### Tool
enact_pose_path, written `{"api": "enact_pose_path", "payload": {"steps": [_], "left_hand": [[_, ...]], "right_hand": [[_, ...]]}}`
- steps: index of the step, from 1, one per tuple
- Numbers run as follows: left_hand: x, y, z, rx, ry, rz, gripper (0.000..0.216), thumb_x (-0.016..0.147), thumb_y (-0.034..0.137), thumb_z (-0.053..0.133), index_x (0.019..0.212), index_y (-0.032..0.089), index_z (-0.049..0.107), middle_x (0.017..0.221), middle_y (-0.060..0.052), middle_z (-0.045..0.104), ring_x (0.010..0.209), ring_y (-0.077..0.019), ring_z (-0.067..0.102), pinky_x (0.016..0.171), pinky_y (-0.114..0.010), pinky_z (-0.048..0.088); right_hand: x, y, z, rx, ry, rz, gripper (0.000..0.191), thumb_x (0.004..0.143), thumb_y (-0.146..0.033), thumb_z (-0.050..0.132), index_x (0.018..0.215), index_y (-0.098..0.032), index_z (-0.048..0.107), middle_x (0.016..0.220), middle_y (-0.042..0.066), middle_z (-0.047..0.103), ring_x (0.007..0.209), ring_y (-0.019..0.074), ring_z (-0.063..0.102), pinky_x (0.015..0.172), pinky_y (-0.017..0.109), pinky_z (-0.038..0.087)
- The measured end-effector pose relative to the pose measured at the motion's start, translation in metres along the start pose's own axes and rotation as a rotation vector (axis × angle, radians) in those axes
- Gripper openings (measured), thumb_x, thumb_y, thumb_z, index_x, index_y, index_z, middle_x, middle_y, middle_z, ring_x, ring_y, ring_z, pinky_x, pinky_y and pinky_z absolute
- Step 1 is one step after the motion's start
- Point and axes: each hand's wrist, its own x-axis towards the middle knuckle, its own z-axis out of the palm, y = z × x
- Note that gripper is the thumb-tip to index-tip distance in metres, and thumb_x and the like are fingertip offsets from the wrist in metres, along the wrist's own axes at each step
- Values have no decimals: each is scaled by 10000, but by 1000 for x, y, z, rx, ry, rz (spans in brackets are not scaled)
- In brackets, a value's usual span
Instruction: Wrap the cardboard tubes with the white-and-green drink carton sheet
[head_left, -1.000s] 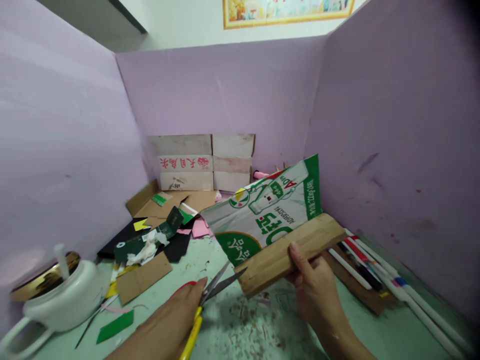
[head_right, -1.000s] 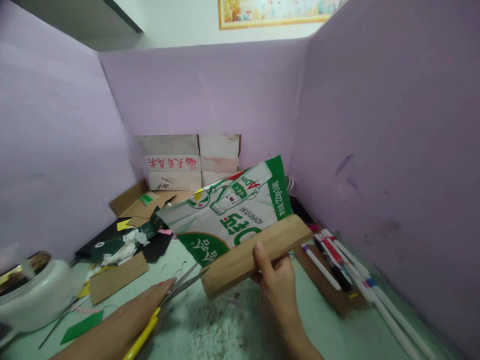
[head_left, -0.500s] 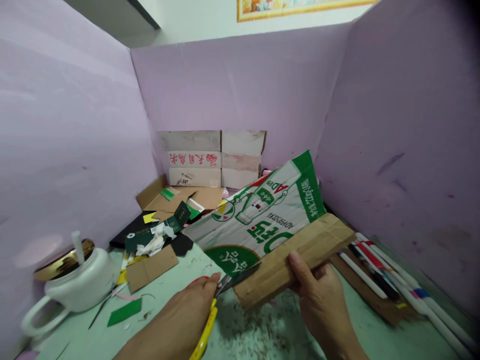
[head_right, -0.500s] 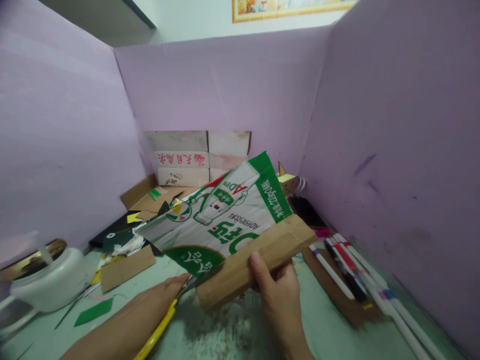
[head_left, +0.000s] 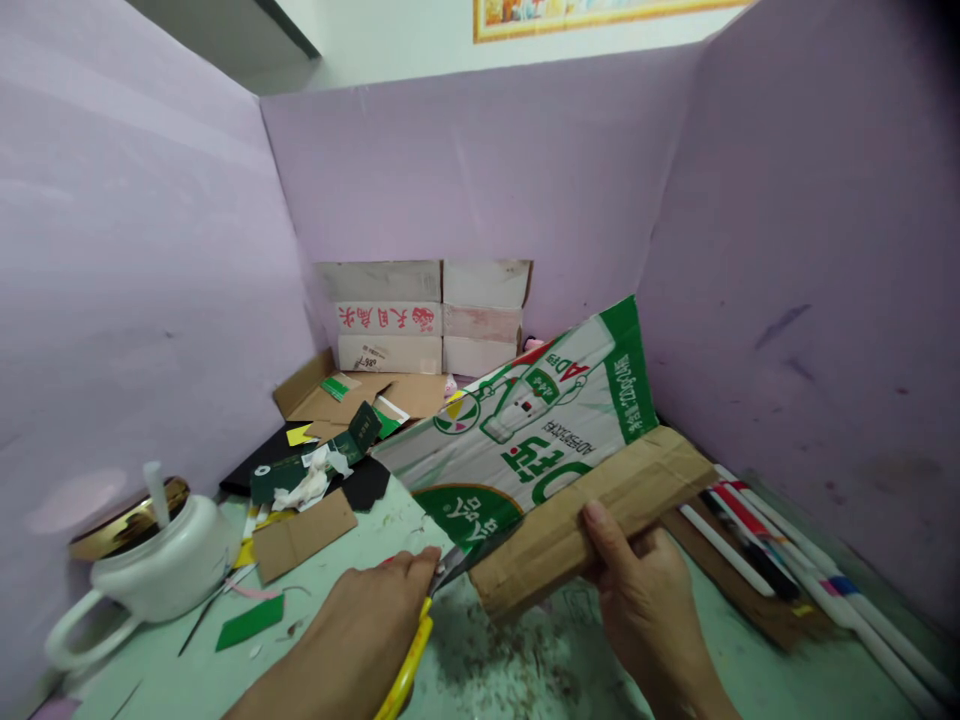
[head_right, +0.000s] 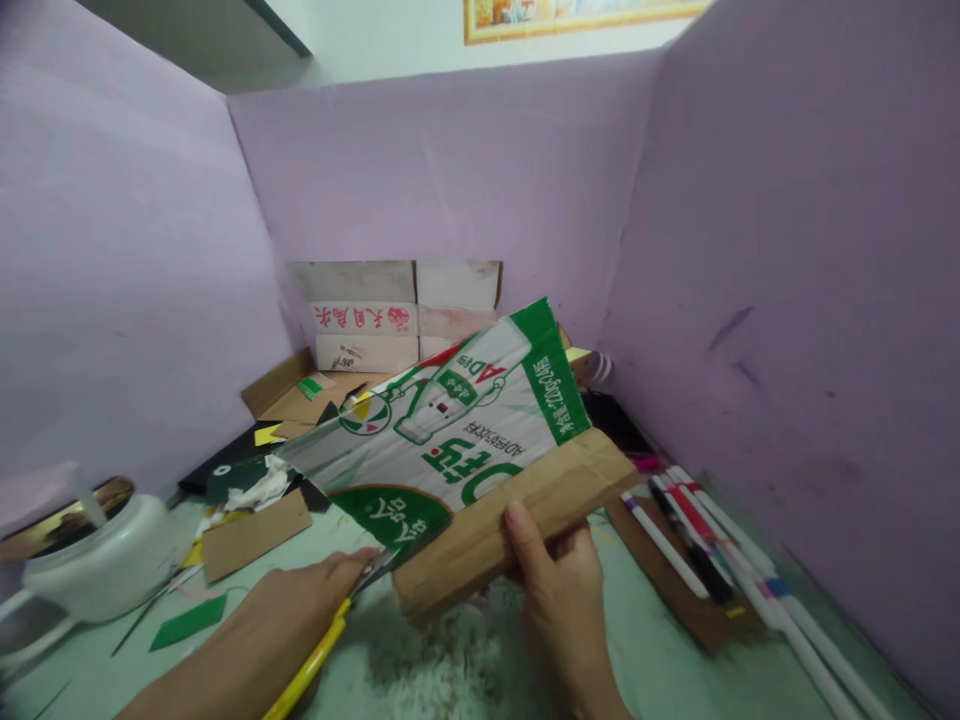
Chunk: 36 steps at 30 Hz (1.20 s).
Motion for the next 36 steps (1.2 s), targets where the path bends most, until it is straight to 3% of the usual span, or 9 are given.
{"api": "enact_pose_path", "payload": {"steps": [13,21,29,33,36], "left_hand": [[0,-10,13,27,91,87,338,780,101,408,1047,238,564,945,-74,691,855,-222,652,746,-301,471],[2,-7,14,48,51,25,463,773,99,418,1217,209,491,1126,-111,644,989,-238,622,840,-326,456],[2,-1,12,170,8,40,527,766,61,349,1267,162,474,1111,-155,644,940,-325,640,779,-451,479],[1,-7,17,134,60,32,514,733,72,414,1222,204,505,1054,-123,675,934,-280,643,788,-362,475],[-1,-11,19,74,88,52,485,712,78,443,1163,237,525,1000,-85,691,905,-242,644,769,-302,470]], "right_hand": [[-1,-5,-1,2,-35,48,507,652,-488,735,1027,-206,543,1054,52,697,998,299,638,658,328,589],[-5,-1,-2,-116,-44,-6,494,660,-486,728,1014,-190,551,1001,42,695,938,272,643,627,293,564],[-7,-2,-2,-96,-87,26,464,678,-483,715,990,-177,561,1031,62,703,963,286,648,665,306,567],[-6,-1,-1,-24,-103,46,484,683,-465,719,1039,-181,556,1031,57,703,997,290,637,776,357,555],[-6,-1,0,-9,-118,64,497,680,-473,715,1046,-175,562,1030,67,703,1001,306,632,747,371,563]]}}
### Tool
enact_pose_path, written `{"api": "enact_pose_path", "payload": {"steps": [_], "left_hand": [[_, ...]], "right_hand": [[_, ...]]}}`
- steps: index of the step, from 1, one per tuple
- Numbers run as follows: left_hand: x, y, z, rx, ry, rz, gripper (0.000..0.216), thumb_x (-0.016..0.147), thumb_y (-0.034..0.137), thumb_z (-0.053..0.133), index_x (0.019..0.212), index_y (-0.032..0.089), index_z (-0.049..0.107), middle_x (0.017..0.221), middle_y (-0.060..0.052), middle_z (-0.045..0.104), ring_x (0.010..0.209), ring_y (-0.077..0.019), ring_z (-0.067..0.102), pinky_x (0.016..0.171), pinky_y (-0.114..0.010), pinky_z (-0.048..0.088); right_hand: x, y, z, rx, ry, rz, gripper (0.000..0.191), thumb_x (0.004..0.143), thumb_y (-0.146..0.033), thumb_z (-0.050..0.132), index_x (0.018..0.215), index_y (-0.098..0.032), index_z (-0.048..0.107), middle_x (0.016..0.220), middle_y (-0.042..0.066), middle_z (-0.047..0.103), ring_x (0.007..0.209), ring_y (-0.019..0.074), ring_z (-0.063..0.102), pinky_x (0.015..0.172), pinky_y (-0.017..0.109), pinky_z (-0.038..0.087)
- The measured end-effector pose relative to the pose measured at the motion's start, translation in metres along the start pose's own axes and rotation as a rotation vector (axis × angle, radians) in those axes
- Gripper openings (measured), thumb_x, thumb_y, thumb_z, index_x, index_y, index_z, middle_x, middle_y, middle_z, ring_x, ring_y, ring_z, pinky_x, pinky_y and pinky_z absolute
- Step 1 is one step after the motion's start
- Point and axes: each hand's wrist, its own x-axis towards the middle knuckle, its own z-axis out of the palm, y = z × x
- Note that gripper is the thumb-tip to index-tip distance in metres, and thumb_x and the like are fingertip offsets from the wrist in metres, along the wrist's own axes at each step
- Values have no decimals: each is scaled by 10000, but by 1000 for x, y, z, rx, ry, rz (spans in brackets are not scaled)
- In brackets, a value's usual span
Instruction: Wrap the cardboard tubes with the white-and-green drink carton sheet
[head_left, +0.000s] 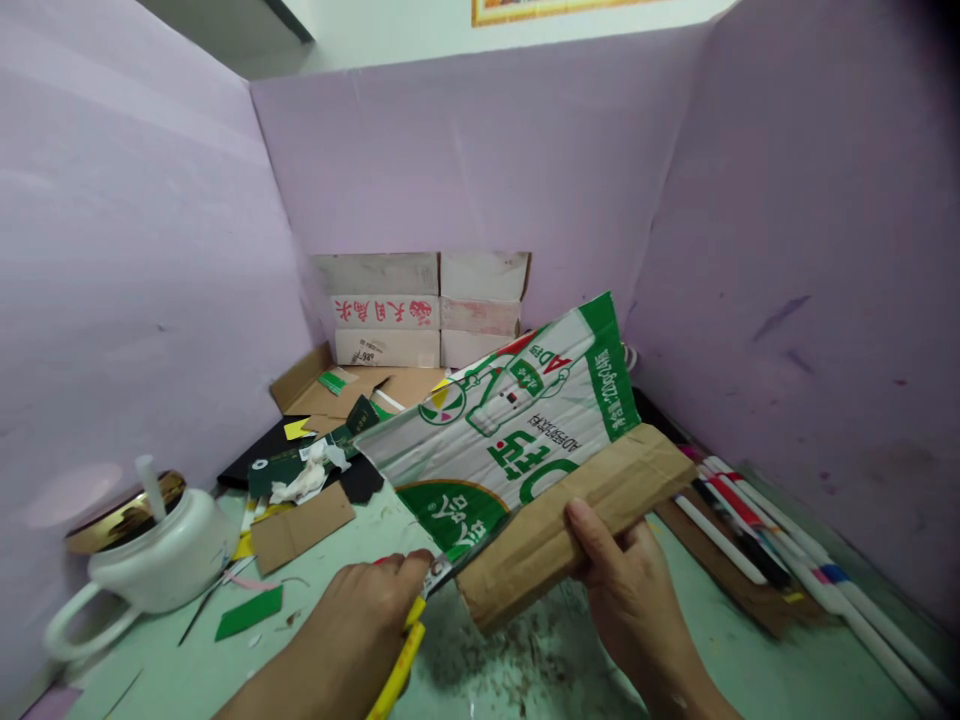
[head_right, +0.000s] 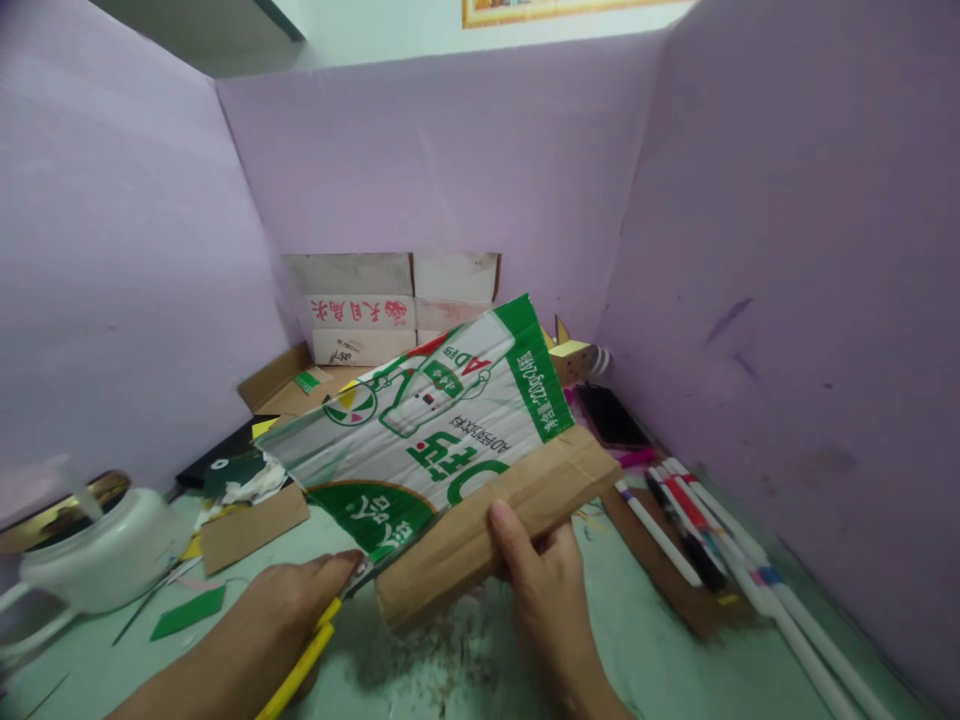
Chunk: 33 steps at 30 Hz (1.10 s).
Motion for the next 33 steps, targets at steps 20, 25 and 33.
{"api": "enact_pose_path", "payload": {"steps": [20,25,33], "left_hand": [[-3,11,-11,114,-26,1,329,722,77,445,1003,206,557,917,-79,708,809,-260,662,666,-321,457],[-4,6,-10,45,20,44,250,797,107,390,963,201,551,872,-77,706,780,-248,655,659,-326,463],[-9,3,-15,-106,17,-9,473,796,146,368,1257,209,454,1210,-109,608,1070,-233,584,904,-349,443]], "right_hand": [[-1,5,0,-26,21,-77,415,666,-426,721,974,-164,628,1008,69,718,977,285,645,772,350,553],[0,2,0,-26,29,-87,421,653,-420,735,975,-170,629,972,51,724,989,288,636,797,349,542],[-2,6,0,-4,37,-83,486,683,-435,732,1065,-195,552,1003,34,706,983,272,638,824,361,525]]}}
